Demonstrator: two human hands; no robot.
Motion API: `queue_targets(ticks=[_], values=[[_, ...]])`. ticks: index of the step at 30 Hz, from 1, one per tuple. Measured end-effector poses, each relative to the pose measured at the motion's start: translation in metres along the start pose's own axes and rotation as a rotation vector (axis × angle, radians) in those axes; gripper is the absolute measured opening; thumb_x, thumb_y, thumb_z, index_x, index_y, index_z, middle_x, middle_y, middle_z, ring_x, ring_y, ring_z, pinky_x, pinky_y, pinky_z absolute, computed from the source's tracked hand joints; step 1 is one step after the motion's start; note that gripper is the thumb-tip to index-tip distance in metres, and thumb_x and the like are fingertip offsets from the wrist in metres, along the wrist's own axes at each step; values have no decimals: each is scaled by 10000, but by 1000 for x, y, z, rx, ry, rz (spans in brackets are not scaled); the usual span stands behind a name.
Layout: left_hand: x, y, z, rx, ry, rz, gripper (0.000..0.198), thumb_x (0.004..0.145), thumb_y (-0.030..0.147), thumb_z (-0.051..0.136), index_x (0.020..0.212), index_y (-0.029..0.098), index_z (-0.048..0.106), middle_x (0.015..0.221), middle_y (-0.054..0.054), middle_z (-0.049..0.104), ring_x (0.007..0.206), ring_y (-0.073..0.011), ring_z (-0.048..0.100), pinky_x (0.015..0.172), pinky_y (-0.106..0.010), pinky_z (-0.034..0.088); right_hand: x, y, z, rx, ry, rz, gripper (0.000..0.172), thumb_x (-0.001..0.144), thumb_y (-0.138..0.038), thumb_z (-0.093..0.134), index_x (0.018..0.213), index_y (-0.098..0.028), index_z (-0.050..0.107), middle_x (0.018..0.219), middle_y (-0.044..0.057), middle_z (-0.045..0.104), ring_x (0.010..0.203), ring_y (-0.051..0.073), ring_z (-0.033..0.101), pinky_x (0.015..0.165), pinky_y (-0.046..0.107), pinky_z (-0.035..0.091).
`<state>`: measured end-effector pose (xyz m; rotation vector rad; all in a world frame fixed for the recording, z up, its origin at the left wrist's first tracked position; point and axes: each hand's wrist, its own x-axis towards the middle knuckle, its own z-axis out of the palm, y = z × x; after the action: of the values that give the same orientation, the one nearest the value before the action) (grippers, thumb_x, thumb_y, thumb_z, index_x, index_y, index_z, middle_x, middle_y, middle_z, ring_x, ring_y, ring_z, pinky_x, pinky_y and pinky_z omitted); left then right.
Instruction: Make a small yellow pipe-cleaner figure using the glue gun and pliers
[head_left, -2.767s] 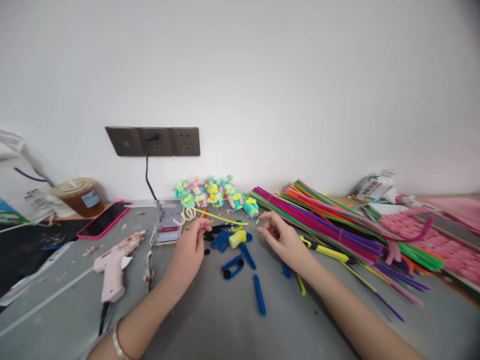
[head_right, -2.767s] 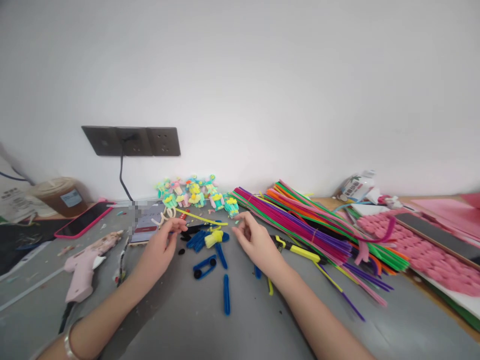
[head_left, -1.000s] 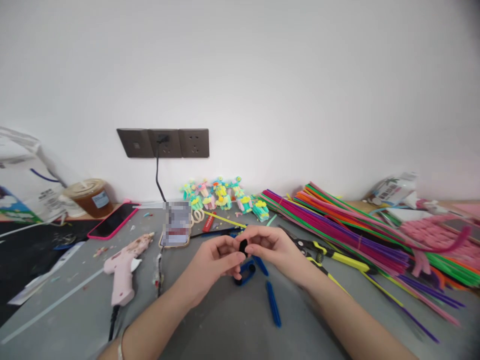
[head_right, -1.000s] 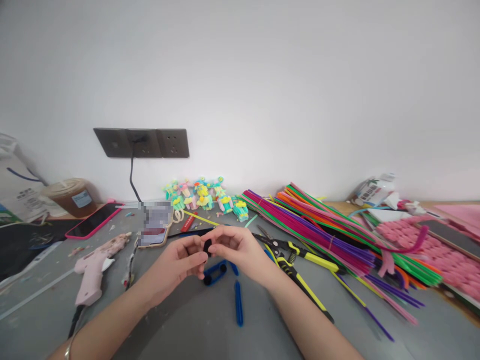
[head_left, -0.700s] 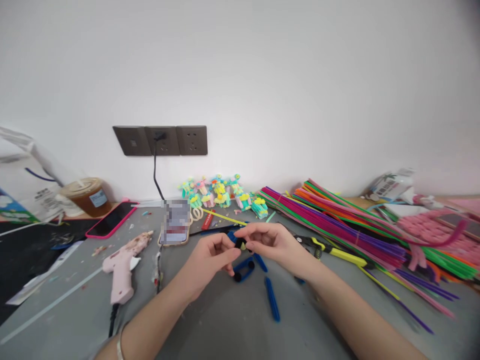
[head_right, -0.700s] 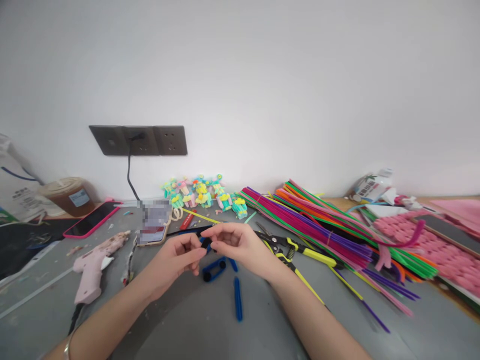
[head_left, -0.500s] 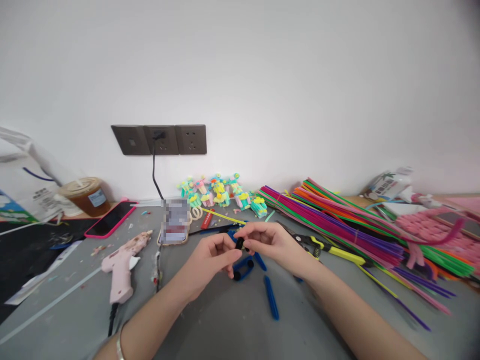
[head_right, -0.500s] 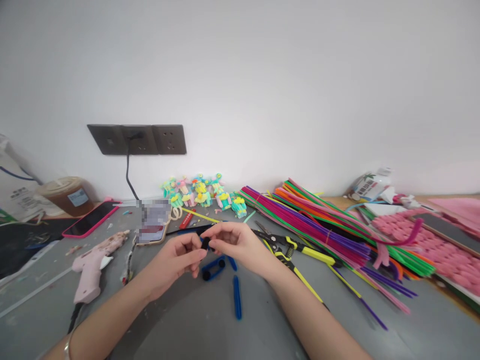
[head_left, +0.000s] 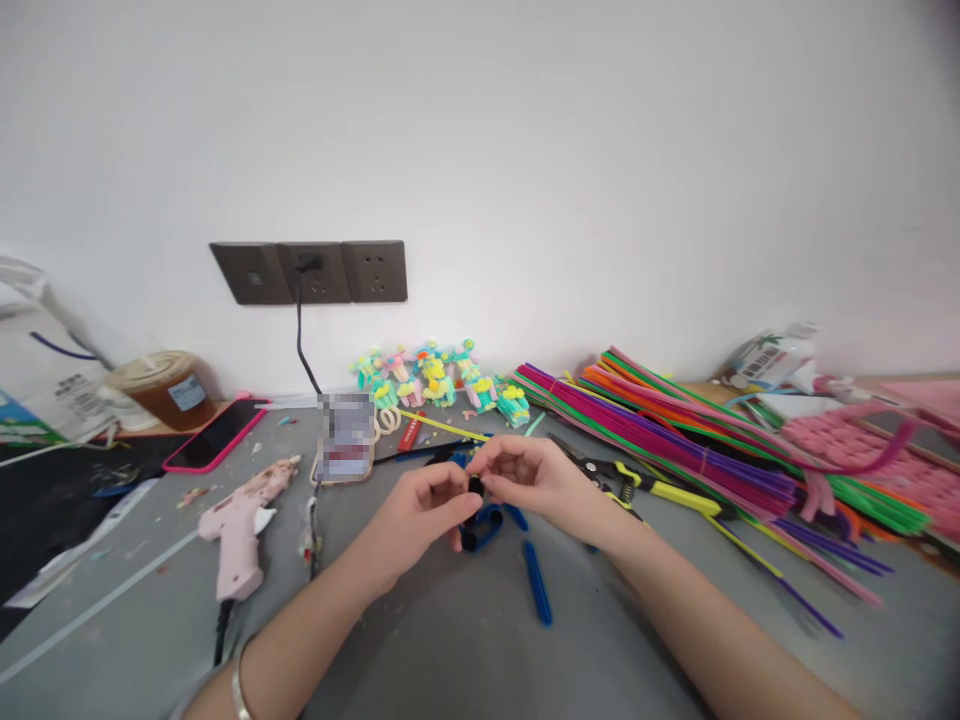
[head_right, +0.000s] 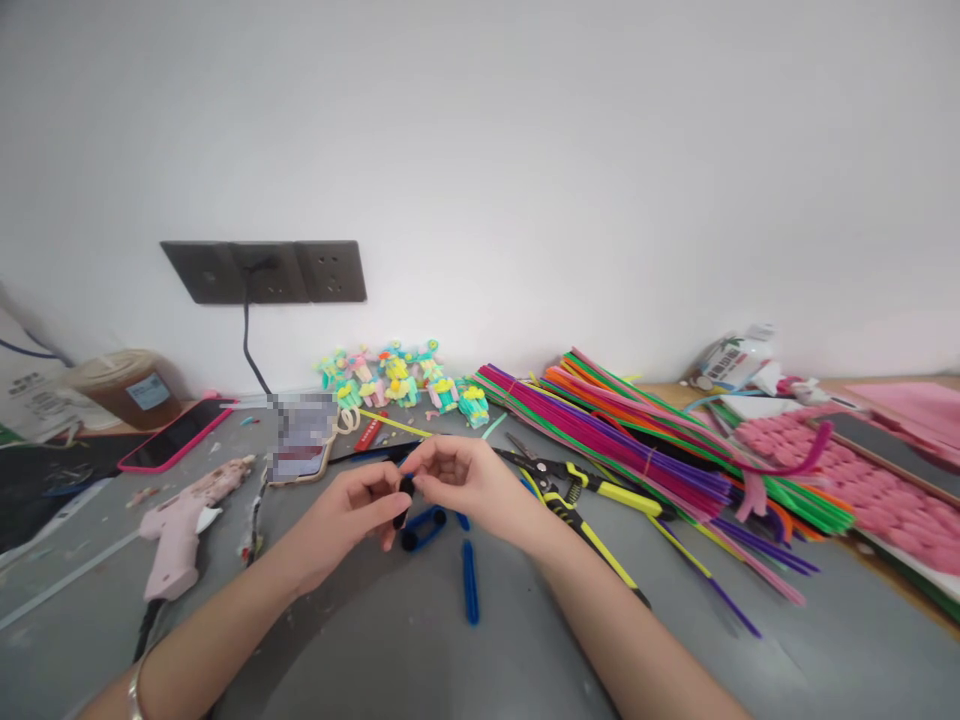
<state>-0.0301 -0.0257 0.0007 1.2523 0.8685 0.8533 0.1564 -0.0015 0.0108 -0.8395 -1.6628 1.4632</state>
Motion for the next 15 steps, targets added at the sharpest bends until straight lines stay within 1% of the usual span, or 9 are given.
queue_targets(ticks=[4,7,10,12,15], values=[[1,-1,-1,10,28,-5,358,768,501,710,747,171,572,663,50,451,528,-76,451,505,-207,389,0,0,-1,5,4,10,320,793,-447,720,915,-156,666,718,2,610,606,103,557,570,225,466],[1,-2,-2,14,37,-10,339,781,488,703,753,166,599,676,41,488,536,-74,456,516,-207,375,0,-1,0,30,-18,20,316,798,-433,722,947,-158,676,741,7,625,630,107,573,593,232,486],[0,0,-1,-34,27,-28,315,787,468,702,780,162,628,697,30,528,564,-80,479,545,-211,413,1,-2,0,43,-46,38,292,801,-413,724,938,-159,679,758,10,649,647,115,600,631,251,512],[1,0,0,-64,22,-29,289,780,441,714,835,165,647,714,18,565,608,-99,513,567,-221,459,1,-1,-1,58,-31,41,279,791,-407,736,900,-160,665,736,-1,646,631,112,606,633,253,519],[3,-2,1,-26,62,36,274,743,365,753,906,167,657,782,-11,630,658,-122,546,556,-227,494,2,0,-3,68,1,46,281,781,-399,749,883,-160,640,716,-18,627,603,96,592,620,239,515]])
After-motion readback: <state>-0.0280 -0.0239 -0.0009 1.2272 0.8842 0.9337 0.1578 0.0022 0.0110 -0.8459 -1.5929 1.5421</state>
